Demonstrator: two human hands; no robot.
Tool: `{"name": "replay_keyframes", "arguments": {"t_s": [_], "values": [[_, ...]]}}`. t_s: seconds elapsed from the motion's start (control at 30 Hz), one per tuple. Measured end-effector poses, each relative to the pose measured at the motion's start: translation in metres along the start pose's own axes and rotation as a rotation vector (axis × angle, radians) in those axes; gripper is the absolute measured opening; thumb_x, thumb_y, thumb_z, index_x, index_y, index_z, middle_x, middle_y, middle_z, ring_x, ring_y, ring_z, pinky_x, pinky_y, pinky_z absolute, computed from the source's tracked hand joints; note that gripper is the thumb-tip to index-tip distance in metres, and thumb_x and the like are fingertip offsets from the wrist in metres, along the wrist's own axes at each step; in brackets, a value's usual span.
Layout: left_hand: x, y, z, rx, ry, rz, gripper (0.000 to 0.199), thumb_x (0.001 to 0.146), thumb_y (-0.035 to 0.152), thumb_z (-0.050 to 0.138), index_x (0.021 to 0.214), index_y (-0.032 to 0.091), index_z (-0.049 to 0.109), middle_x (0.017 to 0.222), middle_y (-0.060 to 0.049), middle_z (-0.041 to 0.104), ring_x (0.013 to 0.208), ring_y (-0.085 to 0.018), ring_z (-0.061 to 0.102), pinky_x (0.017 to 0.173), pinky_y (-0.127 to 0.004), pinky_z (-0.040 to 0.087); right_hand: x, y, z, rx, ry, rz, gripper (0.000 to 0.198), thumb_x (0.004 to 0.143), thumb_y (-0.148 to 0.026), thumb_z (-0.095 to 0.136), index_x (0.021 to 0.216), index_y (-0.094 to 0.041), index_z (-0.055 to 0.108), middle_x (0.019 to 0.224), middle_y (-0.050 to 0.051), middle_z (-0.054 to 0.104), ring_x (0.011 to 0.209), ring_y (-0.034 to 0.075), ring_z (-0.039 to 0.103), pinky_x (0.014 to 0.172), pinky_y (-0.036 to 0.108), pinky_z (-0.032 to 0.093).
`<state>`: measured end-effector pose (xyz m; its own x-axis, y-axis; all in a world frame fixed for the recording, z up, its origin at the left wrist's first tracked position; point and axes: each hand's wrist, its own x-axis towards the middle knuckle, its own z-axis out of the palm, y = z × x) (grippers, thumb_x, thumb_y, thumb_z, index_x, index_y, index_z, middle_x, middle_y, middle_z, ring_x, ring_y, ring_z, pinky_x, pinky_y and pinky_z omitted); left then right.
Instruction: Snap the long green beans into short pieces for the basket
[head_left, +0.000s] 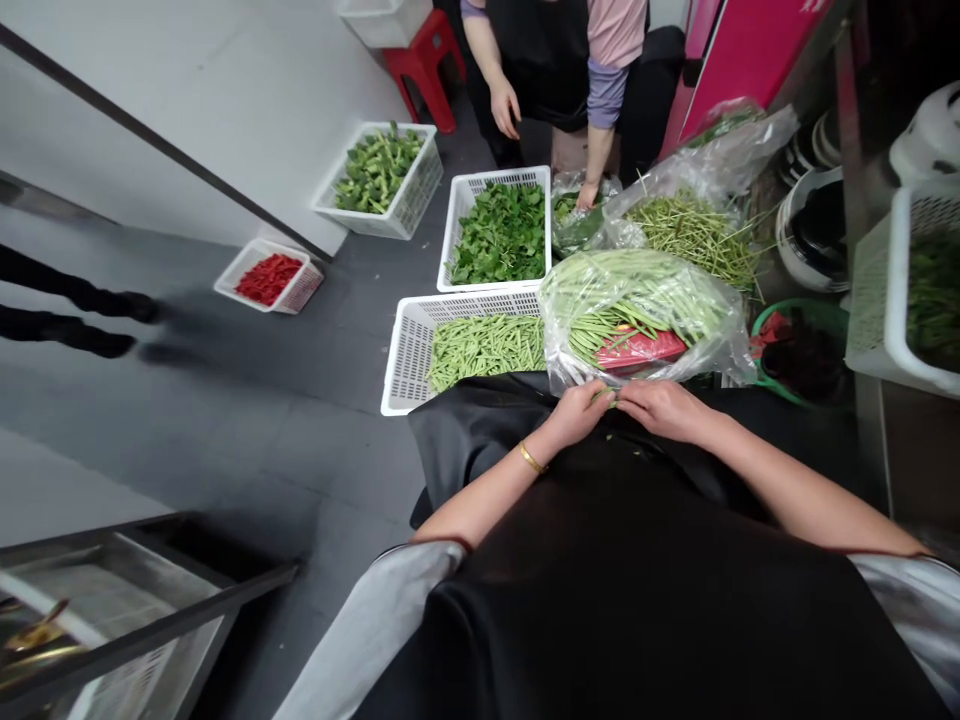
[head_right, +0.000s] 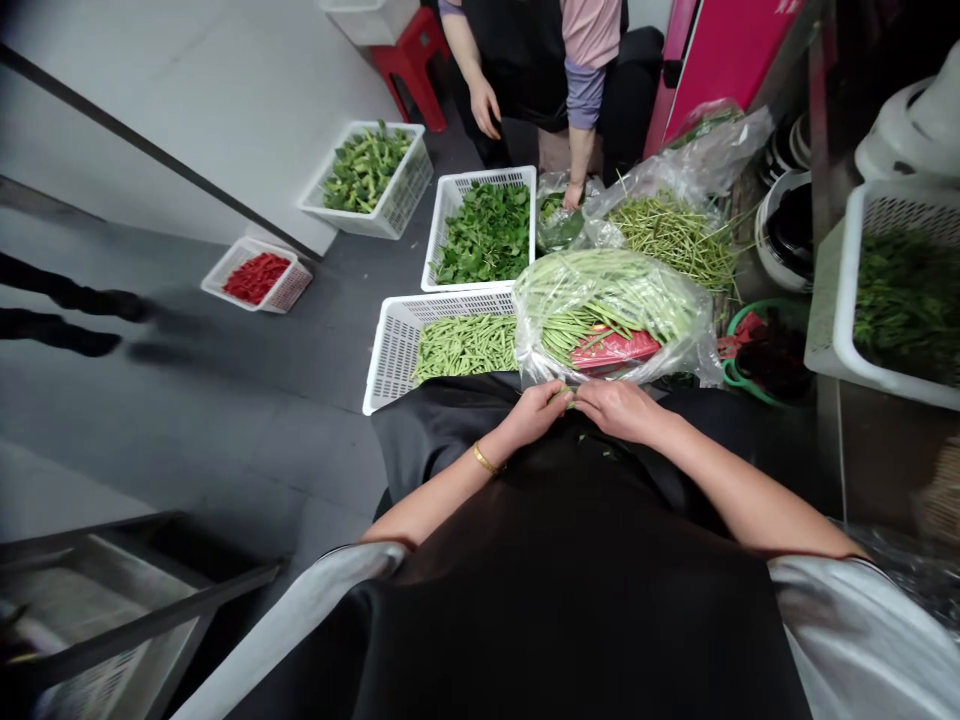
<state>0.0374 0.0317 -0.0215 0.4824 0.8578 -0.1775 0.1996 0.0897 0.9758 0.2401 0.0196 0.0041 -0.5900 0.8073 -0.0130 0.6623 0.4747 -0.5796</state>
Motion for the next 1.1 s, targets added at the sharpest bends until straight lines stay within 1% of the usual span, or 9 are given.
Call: {"name": "replay_keyframes", "arguments": {"t_s": [0.13, 0.3, 0.4, 0.5, 0.63, 0.7, 0.87, 0.97, 1.1], "values": [[-0.001, 0.000, 0.016, -0.273, -0.060, -0.167, 0.034, 0.082, 0.044, 0.060, 0.065, 0.018, 0.048, 0.053, 0.004, 0.041, 0.046, -0.007, 0.032, 0.046, -0.022, 0.025, 0.009, -0.001, 0.011, 0.006, 0.025, -0.033, 0.034, 0.094, -0.031, 0.041, 0.070, -0.019, 0.061, 0.068, 0.005, 0.061, 0.063, 0.016, 0.055, 0.062, 0.026, 0.037], [0.010, -0.006, 0.024, -0.717, 0.209, -0.434, 0.035, 0.083, 0.043, 0.060, 0.068, 0.018, 0.039, 0.051, 0.007, 0.034, 0.040, -0.004, 0.027, 0.039, -0.018, 0.017, 0.015, -0.019, 0.040, -0.195, 0.147, 0.198, 0.030, 0.090, -0.023, 0.042, 0.072, -0.016, 0.065, 0.073, 0.010, 0.066, 0.064, 0.017, 0.057, 0.060, 0.027, 0.035], [0.018, -0.009, 0.001, -0.955, 0.340, -0.451, 0.036, 0.083, 0.044, 0.062, 0.071, 0.017, 0.042, 0.054, 0.006, 0.037, 0.041, -0.003, 0.029, 0.039, -0.016, 0.018, 0.004, -0.012, 0.037, -0.062, -0.114, 0.111, 0.029, 0.090, -0.024, 0.044, 0.076, -0.018, 0.068, 0.073, 0.005, 0.067, 0.065, 0.016, 0.058, 0.061, 0.025, 0.038], [0.023, -0.015, -0.021, -1.092, 0.307, -0.394, 0.034, 0.083, 0.044, 0.064, 0.073, 0.016, 0.046, 0.051, 0.008, 0.028, 0.039, -0.003, 0.025, 0.037, -0.016, 0.017, 0.003, 0.023, 0.020, 0.078, -0.440, 0.100, 0.026, 0.083, -0.025, 0.058, 0.106, -0.025, 0.068, 0.082, 0.000, 0.070, 0.069, 0.015, 0.062, 0.064, 0.023, 0.042], [0.024, -0.024, -0.024, -1.089, 0.078, -0.387, 0.034, 0.082, 0.048, 0.063, 0.075, 0.016, 0.053, 0.047, 0.008, 0.028, 0.039, -0.006, 0.030, 0.038, -0.018, 0.028, 0.051, 0.082, 0.012, -0.339, -0.120, 0.566, 0.039, 0.091, -0.029, 0.048, 0.127, -0.017, 0.059, 0.111, 0.013, 0.068, 0.093, 0.022, 0.065, 0.077, 0.029, 0.045], [0.023, -0.027, -0.020, -1.045, -0.007, -0.395, 0.039, 0.079, 0.054, 0.063, 0.080, 0.015, 0.055, 0.050, 0.005, 0.040, 0.044, -0.009, 0.042, 0.044, -0.023, 0.041, 0.083, 0.102, 0.018, -0.431, -0.122, 0.617, 0.040, 0.095, -0.033, 0.042, 0.128, -0.016, 0.058, 0.114, 0.015, 0.068, 0.098, 0.024, 0.064, 0.079, 0.030, 0.045], [0.021, -0.031, -0.018, -0.959, -0.035, -0.401, 0.044, 0.066, 0.048, 0.077, 0.075, 0.017, 0.048, 0.053, 0.006, 0.044, 0.045, -0.009, 0.046, 0.046, -0.023, 0.044, 0.113, 0.113, 0.023, -0.467, -0.168, 0.607, 0.036, 0.095, -0.035, 0.044, 0.119, -0.017, 0.064, 0.112, 0.016, 0.067, 0.097, 0.027, 0.064, 0.077, 0.032, 0.046], [0.026, -0.032, -0.016, -0.923, 0.049, -0.438, 0.045, 0.061, 0.037, 0.084, 0.068, 0.016, 0.045, 0.046, 0.011, 0.030, 0.036, -0.002, 0.025, 0.036, -0.015, 0.021, 0.090, 0.090, 0.013, -0.436, -0.006, 0.518, 0.037, 0.094, -0.044, 0.045, 0.113, -0.021, 0.068, 0.111, 0.013, 0.065, 0.090, 0.025, 0.064, 0.075, 0.032, 0.045], [0.035, -0.029, -0.005, -0.888, 0.153, -0.418, 0.042, 0.061, 0.037, 0.083, 0.076, 0.010, 0.056, 0.054, 0.006, 0.045, 0.038, 0.001, 0.026, 0.037, -0.015, 0.012, 0.041, 0.038, 0.017, -0.129, 0.181, 0.250, 0.037, 0.093, -0.045, 0.048, 0.086, -0.019, 0.072, 0.086, 0.009, 0.067, 0.079, 0.020, 0.062, 0.074, 0.029, 0.046]]}}
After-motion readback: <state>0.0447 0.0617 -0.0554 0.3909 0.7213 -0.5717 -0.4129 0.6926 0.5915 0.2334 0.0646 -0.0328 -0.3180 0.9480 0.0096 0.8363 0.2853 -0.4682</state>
